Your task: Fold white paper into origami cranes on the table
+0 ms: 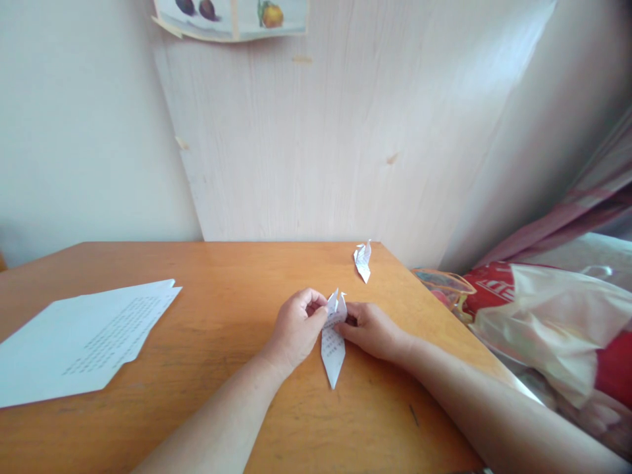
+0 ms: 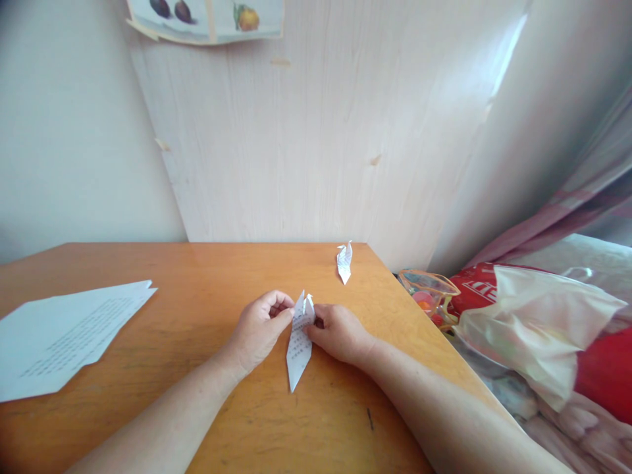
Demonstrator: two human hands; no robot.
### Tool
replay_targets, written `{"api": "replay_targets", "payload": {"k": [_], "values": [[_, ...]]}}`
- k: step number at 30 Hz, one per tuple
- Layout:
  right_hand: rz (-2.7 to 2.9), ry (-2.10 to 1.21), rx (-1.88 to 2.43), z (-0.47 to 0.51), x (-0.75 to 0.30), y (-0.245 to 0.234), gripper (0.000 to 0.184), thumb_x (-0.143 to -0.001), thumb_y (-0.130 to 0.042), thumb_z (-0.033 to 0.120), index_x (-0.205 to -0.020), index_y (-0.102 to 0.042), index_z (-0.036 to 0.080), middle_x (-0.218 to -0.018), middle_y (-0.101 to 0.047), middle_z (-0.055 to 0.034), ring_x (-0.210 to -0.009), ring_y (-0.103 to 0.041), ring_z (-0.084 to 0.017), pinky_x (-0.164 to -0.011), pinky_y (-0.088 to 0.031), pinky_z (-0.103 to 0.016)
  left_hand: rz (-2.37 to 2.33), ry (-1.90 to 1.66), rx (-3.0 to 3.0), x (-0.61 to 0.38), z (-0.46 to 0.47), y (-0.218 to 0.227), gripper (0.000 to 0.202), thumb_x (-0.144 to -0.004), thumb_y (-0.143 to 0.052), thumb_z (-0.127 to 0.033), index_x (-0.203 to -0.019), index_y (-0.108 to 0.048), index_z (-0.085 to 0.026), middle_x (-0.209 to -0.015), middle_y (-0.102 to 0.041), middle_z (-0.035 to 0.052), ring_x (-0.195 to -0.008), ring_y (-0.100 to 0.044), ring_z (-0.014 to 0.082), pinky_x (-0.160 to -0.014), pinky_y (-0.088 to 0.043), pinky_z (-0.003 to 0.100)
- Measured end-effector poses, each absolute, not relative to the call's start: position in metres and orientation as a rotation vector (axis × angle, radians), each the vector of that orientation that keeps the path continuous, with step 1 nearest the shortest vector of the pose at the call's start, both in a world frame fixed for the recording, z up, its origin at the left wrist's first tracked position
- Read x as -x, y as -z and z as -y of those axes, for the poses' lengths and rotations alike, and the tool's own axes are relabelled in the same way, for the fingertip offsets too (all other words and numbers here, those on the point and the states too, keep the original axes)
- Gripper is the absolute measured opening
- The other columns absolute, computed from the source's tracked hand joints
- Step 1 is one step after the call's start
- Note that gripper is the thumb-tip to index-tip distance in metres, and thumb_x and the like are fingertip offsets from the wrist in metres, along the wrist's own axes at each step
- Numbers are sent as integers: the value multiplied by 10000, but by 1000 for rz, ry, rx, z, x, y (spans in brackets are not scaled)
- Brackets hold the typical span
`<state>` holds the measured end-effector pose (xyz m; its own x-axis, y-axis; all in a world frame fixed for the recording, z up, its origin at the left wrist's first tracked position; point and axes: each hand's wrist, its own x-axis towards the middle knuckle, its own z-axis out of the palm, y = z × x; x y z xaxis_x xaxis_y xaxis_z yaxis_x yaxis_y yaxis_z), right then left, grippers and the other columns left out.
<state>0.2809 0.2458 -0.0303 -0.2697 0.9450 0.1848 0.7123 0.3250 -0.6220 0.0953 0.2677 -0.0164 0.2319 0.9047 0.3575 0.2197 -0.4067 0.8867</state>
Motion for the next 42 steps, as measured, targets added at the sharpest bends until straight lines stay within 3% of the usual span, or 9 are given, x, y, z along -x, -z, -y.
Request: {"api": "replay_targets", "payload": {"k": [42], "values": [[2151,-391,1488,-236,-269,25,140,-870,-540,235,-737,-564,198,-715,-618,15,-659,-535,-129,-582,-324,-227,-991,-1195,-1847,-99,-257,9,114,-795,-629,-263,-713,-573,-207,-679,-582,-29,-653,-542,143,-616,-408,248]]}}
